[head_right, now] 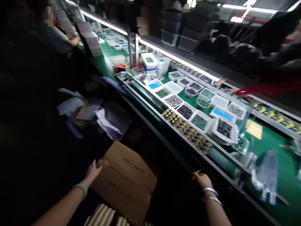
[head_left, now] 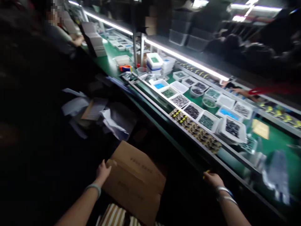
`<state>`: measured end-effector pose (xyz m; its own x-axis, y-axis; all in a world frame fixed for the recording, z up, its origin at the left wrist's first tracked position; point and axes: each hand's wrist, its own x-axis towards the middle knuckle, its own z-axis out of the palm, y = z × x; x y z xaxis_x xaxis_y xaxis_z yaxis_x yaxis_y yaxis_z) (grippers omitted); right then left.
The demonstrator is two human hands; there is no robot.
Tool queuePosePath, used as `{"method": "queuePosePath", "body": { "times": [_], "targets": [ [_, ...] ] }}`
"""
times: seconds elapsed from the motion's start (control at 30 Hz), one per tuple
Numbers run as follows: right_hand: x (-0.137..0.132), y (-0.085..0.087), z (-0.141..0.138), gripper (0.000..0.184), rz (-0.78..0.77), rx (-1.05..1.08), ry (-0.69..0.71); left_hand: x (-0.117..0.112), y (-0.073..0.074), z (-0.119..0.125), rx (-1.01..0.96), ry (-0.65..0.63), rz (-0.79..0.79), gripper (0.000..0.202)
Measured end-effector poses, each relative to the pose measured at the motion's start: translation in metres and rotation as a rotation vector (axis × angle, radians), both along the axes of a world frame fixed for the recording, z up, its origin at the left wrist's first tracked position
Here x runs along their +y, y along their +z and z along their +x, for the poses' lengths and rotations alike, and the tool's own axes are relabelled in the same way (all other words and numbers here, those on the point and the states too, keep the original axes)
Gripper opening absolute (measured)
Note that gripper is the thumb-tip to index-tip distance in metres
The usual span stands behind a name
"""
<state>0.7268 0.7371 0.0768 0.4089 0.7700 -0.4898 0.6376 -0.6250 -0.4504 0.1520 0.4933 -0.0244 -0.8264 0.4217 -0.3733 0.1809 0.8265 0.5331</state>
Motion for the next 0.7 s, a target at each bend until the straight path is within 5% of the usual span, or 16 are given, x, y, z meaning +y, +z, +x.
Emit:
{"method": "queuePosePath", "body": {
  "times": [0.13, 0.3, 0.4, 0.5, 0.7],
  "targets": [
    [-0.06, -0.003, -0.046, 0.027, 0.079, 0.087, 0.017, -0.005, -0.007, 0.034, -0.069, 0.02, 0.144, 0.052],
    [-0.167, -0.029, -0.154, 0.064, 0.155, 0.392, 0.187, -0.021, 0.017, 0.14, -0.437, -0.363, 0.465, 0.046],
    [-0.217, -0.043, -0.228, 0.065, 0.101, 0.613, 0.357, -0.023, 0.034, 0.185, -0.57, -0.437, 0.539, 0.06],
    [-0.238, -0.047, -0.28, 0.067, 0.054, 0.75, 0.48, -0.02, 0.045, 0.185, -0.539, -0.339, 0.527, 0.052],
    [-0.228, -0.049, -0.314, 0.064, -0.032, 0.802, 0.512, -0.028, 0.042, 0.114, -0.574, -0.108, 0.532, 0.056]
  ]
}}
